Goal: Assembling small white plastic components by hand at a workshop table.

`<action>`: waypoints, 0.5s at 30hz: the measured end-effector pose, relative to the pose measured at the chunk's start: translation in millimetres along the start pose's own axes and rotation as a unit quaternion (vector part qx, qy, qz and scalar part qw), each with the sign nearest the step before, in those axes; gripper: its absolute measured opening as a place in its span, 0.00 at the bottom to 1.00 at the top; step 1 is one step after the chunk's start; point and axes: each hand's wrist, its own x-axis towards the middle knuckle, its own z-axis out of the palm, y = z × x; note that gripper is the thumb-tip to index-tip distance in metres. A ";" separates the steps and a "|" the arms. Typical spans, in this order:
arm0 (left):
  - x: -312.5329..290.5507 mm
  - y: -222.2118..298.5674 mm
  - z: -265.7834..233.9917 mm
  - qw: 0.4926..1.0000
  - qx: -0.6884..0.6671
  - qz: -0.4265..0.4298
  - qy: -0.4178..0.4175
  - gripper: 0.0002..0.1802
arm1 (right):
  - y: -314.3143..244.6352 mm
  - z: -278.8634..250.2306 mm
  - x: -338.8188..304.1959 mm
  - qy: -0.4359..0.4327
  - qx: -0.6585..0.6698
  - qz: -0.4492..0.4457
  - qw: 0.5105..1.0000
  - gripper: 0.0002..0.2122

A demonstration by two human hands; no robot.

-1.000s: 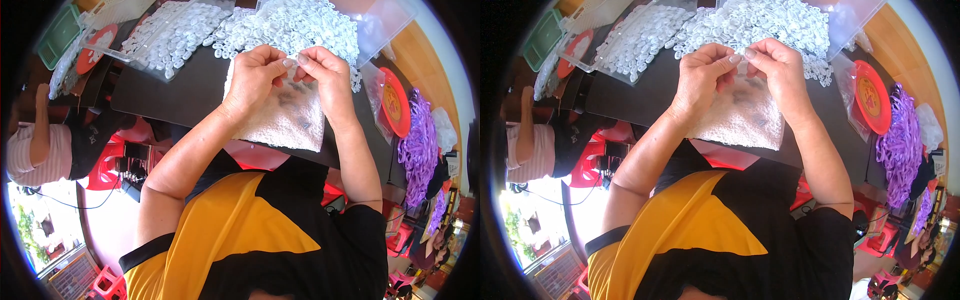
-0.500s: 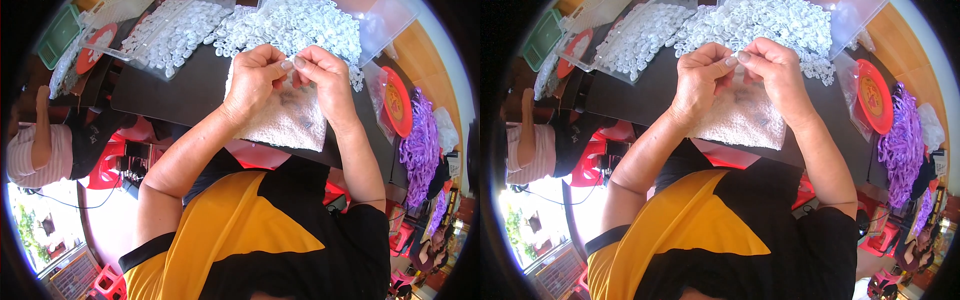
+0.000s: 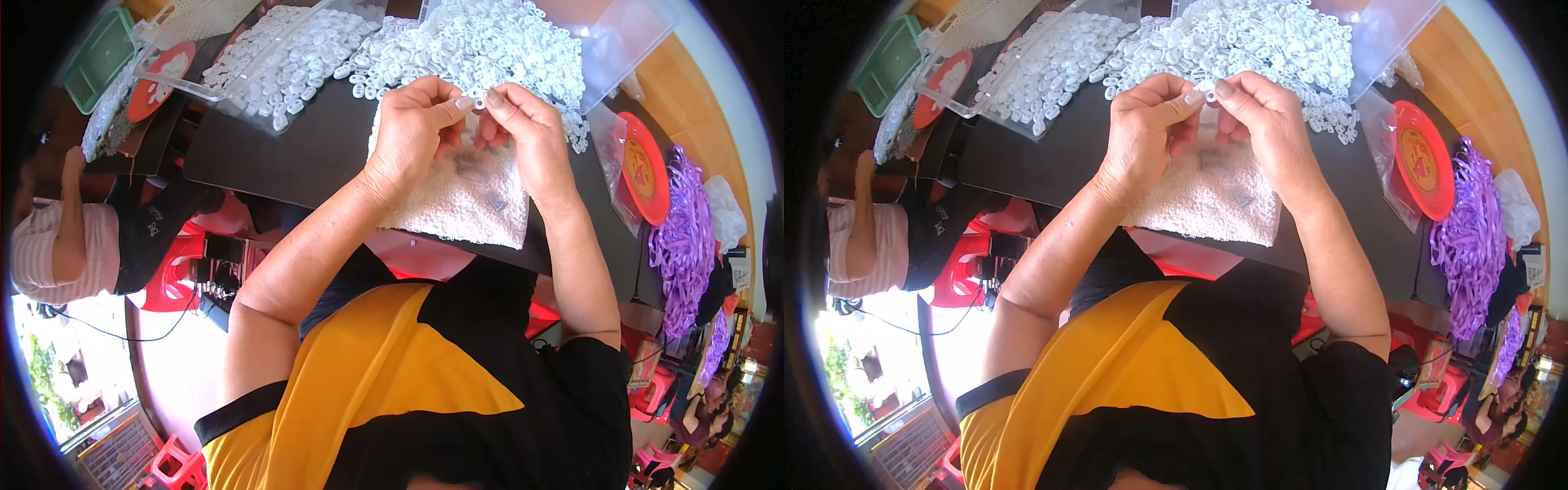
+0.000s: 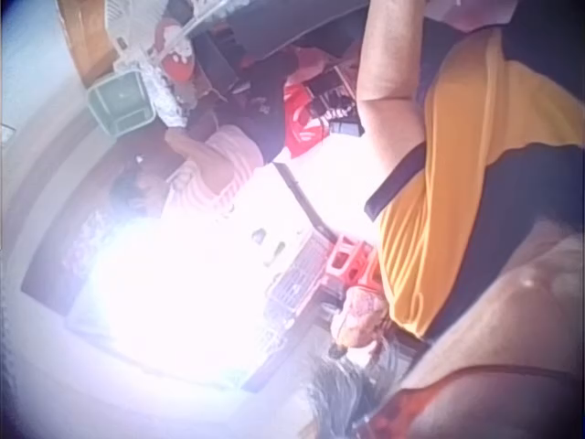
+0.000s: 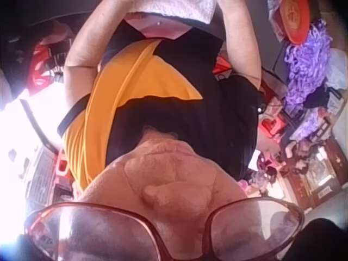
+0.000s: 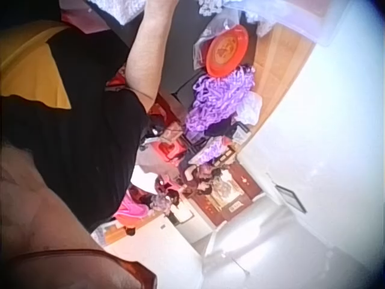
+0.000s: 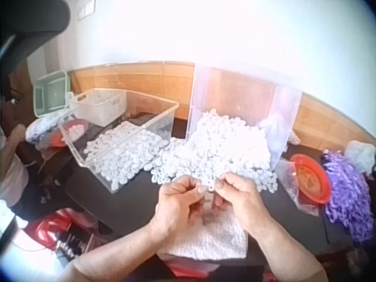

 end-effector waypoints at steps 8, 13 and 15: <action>-3.7 6.5 6.6 0.999 0.009 0.030 -0.030 0.07 | 5.1 -17.9 5.0 -0.037 0.055 -0.021 0.998 0.10; -6.4 6.4 4.2 0.986 -0.056 0.066 -0.144 0.14 | -3.0 -15.6 0.8 -0.095 0.176 0.042 0.979 0.09; -8.1 7.4 3.4 0.985 -0.059 0.067 -0.149 0.13 | -1.2 -15.6 -0.9 -0.101 0.193 0.050 0.975 0.10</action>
